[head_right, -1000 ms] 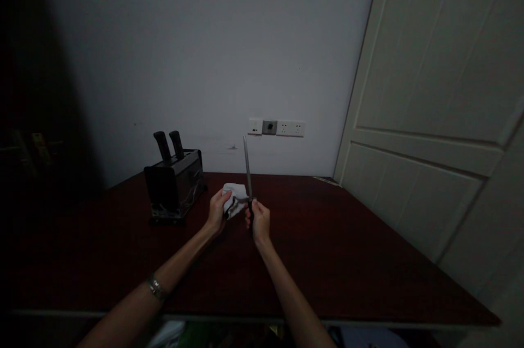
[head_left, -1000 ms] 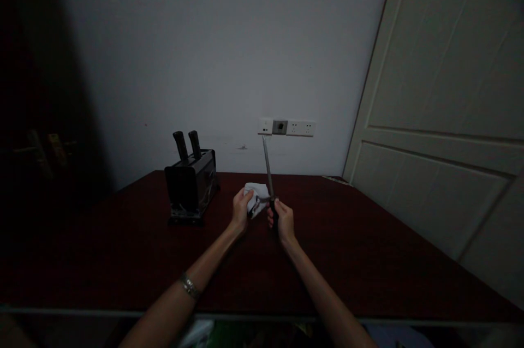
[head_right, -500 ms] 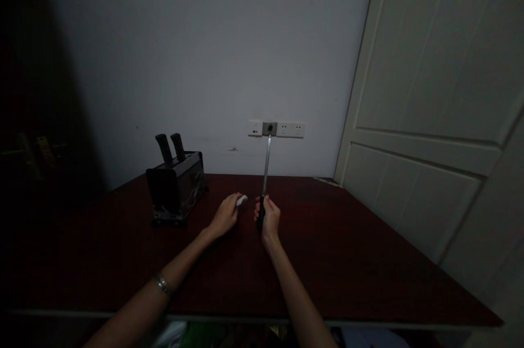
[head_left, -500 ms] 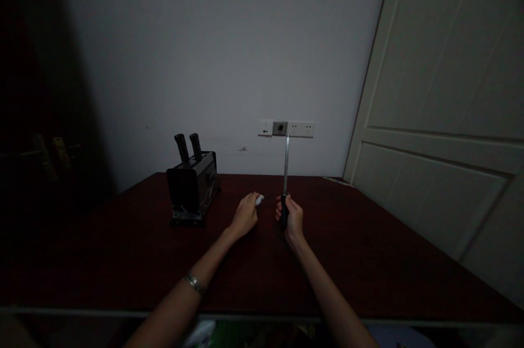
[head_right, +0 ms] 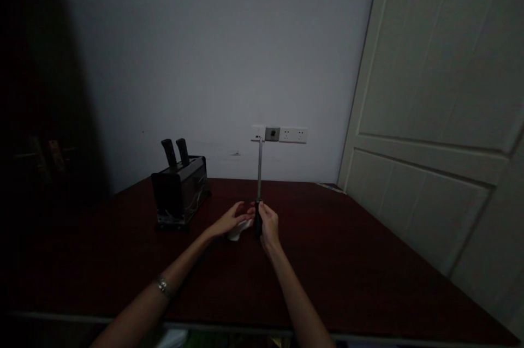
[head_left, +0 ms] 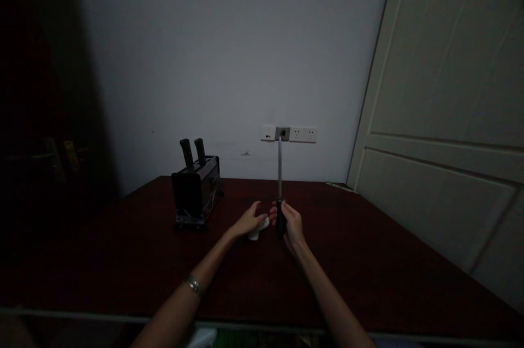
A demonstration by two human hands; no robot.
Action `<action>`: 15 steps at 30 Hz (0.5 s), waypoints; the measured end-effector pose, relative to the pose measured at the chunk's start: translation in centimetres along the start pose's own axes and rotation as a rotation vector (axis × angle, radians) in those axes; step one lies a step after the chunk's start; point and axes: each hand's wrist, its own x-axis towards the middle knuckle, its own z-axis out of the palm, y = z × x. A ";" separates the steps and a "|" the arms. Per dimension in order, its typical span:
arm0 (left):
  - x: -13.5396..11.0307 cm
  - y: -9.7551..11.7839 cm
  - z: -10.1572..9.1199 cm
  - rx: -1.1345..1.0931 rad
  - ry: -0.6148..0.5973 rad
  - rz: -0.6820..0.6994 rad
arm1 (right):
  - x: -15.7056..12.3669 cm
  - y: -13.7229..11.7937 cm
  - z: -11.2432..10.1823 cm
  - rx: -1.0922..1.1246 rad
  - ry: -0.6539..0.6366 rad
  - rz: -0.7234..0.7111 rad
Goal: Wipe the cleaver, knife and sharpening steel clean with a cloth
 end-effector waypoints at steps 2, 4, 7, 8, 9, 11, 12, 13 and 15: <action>0.0 0.8 -1.1 0.036 0.120 0.014 | -0.2 -0.6 0.5 0.007 -0.032 0.029; -0.7 2.2 -2.7 0.136 0.248 0.177 | -0.5 -1.4 1.2 0.008 -0.076 0.051; -2.7 5.5 -5.6 0.293 0.368 0.562 | -0.8 -2.9 2.5 0.019 -0.133 0.068; -3.5 6.7 -6.5 0.354 0.361 0.685 | -0.9 -3.3 3.1 0.027 -0.138 0.073; -4.2 7.9 -7.3 0.418 0.342 0.814 | -1.0 -3.8 3.6 0.038 -0.133 0.073; -5.5 10.0 -8.4 0.547 0.270 1.042 | -1.2 -4.7 4.8 0.063 -0.111 0.061; -5.9 10.9 -8.7 0.608 0.225 1.131 | -1.4 -5.1 5.4 0.075 -0.108 0.059; -6.3 11.6 -9.0 0.662 0.188 1.208 | -1.6 -5.5 5.9 0.083 -0.116 0.065; -6.6 12.7 -9.3 0.758 0.133 1.303 | -2.1 -6.2 7.0 0.085 -0.159 0.107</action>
